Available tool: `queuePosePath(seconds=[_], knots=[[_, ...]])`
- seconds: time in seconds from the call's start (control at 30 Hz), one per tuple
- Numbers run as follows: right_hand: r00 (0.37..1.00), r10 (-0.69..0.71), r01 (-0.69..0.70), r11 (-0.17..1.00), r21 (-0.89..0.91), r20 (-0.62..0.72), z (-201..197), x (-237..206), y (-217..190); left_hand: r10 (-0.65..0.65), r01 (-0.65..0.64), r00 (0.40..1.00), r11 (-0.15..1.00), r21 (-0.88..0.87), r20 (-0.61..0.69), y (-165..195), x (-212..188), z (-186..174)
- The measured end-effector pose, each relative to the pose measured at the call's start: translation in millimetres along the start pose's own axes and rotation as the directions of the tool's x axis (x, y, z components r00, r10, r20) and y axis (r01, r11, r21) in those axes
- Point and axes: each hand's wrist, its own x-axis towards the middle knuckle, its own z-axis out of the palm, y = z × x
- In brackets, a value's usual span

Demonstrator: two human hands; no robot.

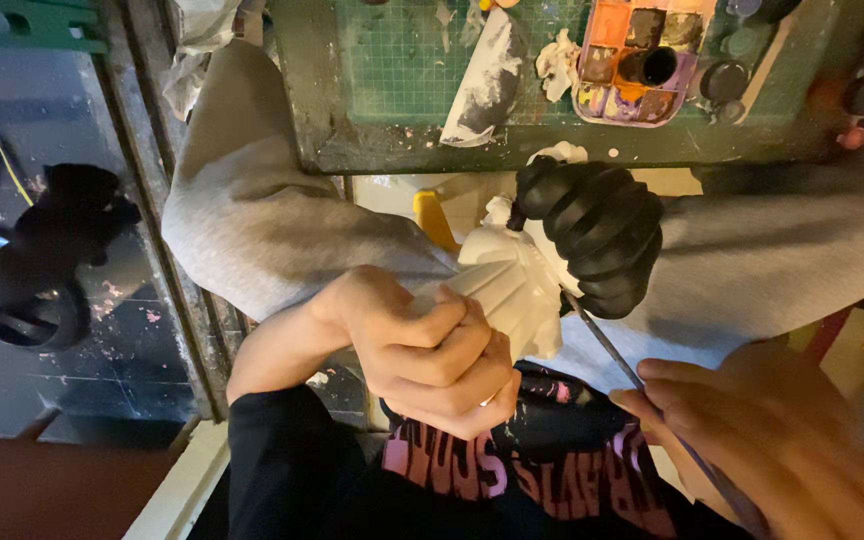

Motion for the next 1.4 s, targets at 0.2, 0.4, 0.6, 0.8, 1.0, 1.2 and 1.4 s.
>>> queuePosePath(seconds=[0.2,0.4,0.6,0.8,1.0,1.2,1.4], knots=[[0.949,-0.31,0.308,0.857,-0.414,0.064,30.2,-44.4,42.1,0.0,0.0,1.0,1.0,-0.002,0.013,0.8,0.4,0.5],[0.983,0.051,-0.032,0.993,-0.109,0.176,34.8,-57.7,36.2,0.007,-0.006,1.0,1.0,-0.013,0.03,1.0,-0.3,0.0],[0.961,0.259,-0.257,0.966,-0.039,0.097,-10.2,6.0,-20.8,-0.019,0.019,1.0,1.0,-0.015,0.022,3.0,0.4,1.7],[0.786,0.592,-0.572,0.805,0.154,-0.175,-29.4,69.7,-72.5,-0.013,0.013,1.0,1.0,-0.008,0.015,4.3,1.2,3.1],[0.851,0.518,-0.493,0.843,0.215,-0.078,-26.6,52.4,-56.9,0.004,-0.004,1.0,1.0,-0.009,0.019,4.1,0.5,3.8],[0.909,0.416,-0.401,0.888,0.224,-0.022,-38.5,81.5,-48.0,0.007,-0.006,1.0,1.0,-0.008,0.022,5.2,0.6,3.4],[0.941,0.303,-0.236,0.905,0.353,-0.148,-25.7,43.9,-28.0,0.003,-0.003,1.0,1.0,0.002,0.016,4.6,1.5,3.8]])
